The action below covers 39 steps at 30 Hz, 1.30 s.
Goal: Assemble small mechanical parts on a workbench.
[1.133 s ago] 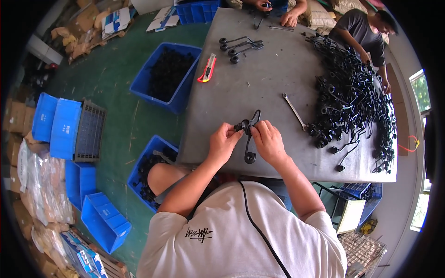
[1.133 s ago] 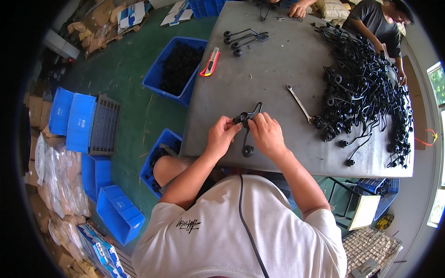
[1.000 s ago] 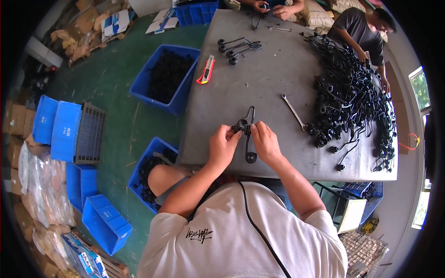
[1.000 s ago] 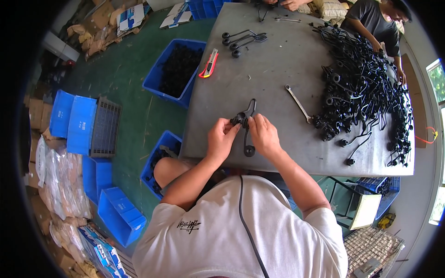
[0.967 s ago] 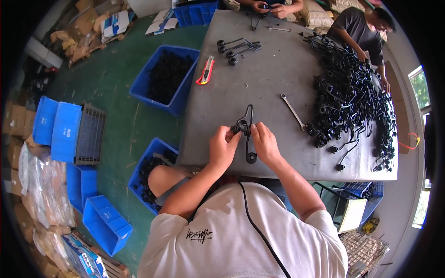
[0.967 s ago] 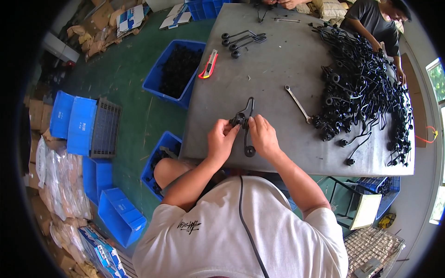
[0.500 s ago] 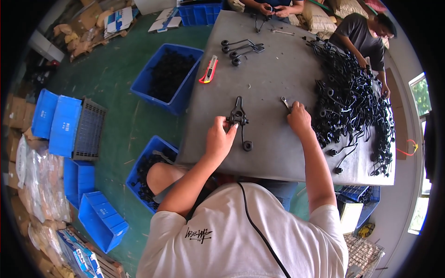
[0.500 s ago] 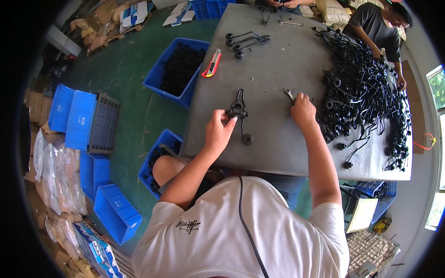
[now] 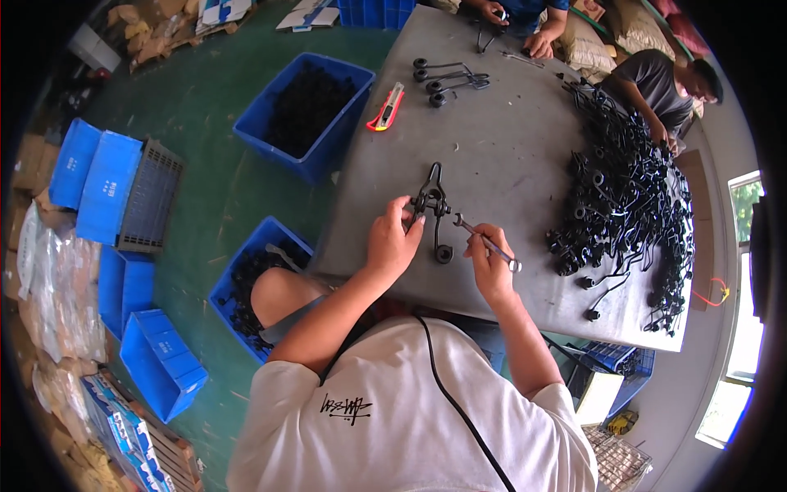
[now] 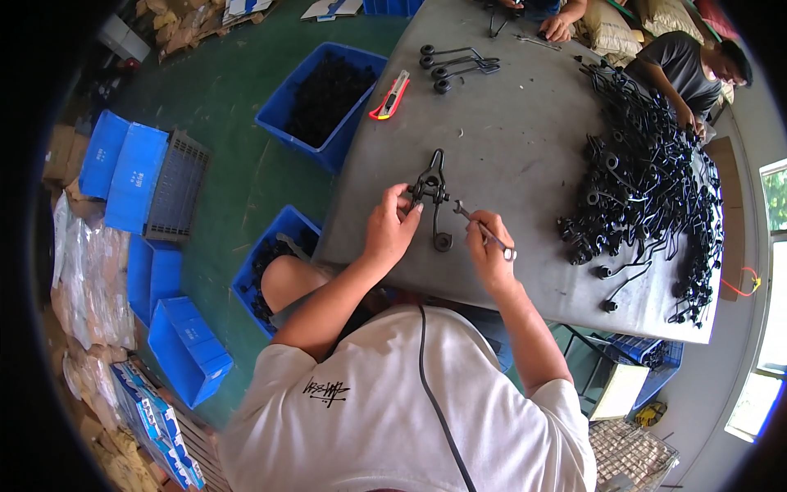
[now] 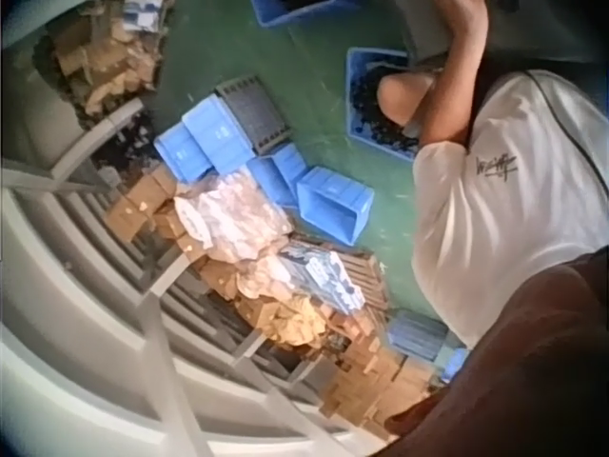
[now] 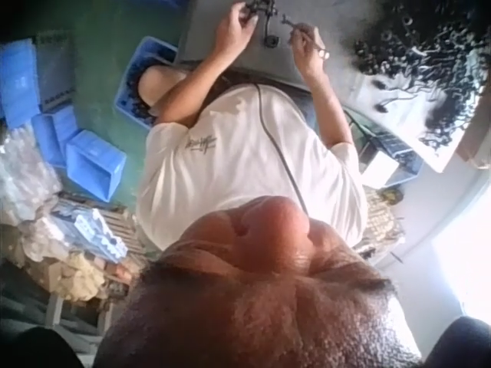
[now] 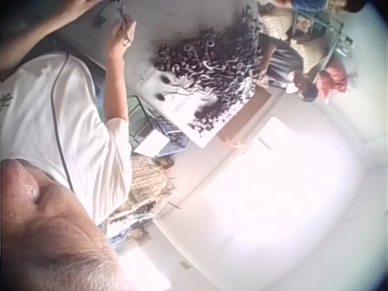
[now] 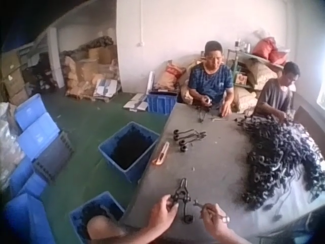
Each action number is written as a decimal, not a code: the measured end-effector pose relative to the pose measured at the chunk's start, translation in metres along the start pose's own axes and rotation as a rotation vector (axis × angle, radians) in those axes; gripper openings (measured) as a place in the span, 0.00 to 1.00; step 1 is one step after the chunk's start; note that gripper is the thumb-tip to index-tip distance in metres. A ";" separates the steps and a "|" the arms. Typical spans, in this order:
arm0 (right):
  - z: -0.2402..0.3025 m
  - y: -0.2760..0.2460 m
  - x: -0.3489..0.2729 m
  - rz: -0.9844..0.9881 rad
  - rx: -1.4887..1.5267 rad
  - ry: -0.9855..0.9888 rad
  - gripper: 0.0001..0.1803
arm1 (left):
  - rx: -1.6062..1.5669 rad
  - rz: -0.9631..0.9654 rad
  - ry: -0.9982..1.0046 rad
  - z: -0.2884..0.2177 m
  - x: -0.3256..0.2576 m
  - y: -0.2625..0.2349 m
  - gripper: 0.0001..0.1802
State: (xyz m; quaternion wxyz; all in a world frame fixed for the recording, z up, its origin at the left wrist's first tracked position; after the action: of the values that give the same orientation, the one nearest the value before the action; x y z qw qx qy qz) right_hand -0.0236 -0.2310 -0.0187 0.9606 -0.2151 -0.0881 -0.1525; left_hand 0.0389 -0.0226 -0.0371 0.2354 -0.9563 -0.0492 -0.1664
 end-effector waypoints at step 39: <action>-0.076 -0.301 -0.062 -0.650 -1.284 0.474 0.27 | 0.408 -0.318 -0.568 0.337 -0.084 -0.411 0.26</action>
State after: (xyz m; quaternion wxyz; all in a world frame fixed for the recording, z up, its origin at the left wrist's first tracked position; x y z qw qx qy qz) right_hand -0.1736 -0.5079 0.0152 0.5465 -0.6569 0.1681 -0.4914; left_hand -0.0117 0.4969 -0.1684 0.3691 -0.8782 -0.2924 0.0841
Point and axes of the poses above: each hand's wrist, its own x-axis towards the middle knuckle, its own y-axis out of the palm, z = x × y, the point moved 9 cm from there along x, towards the middle knuckle, and after that the axes turned 5 degrees about -z, right-handed, at the moved point
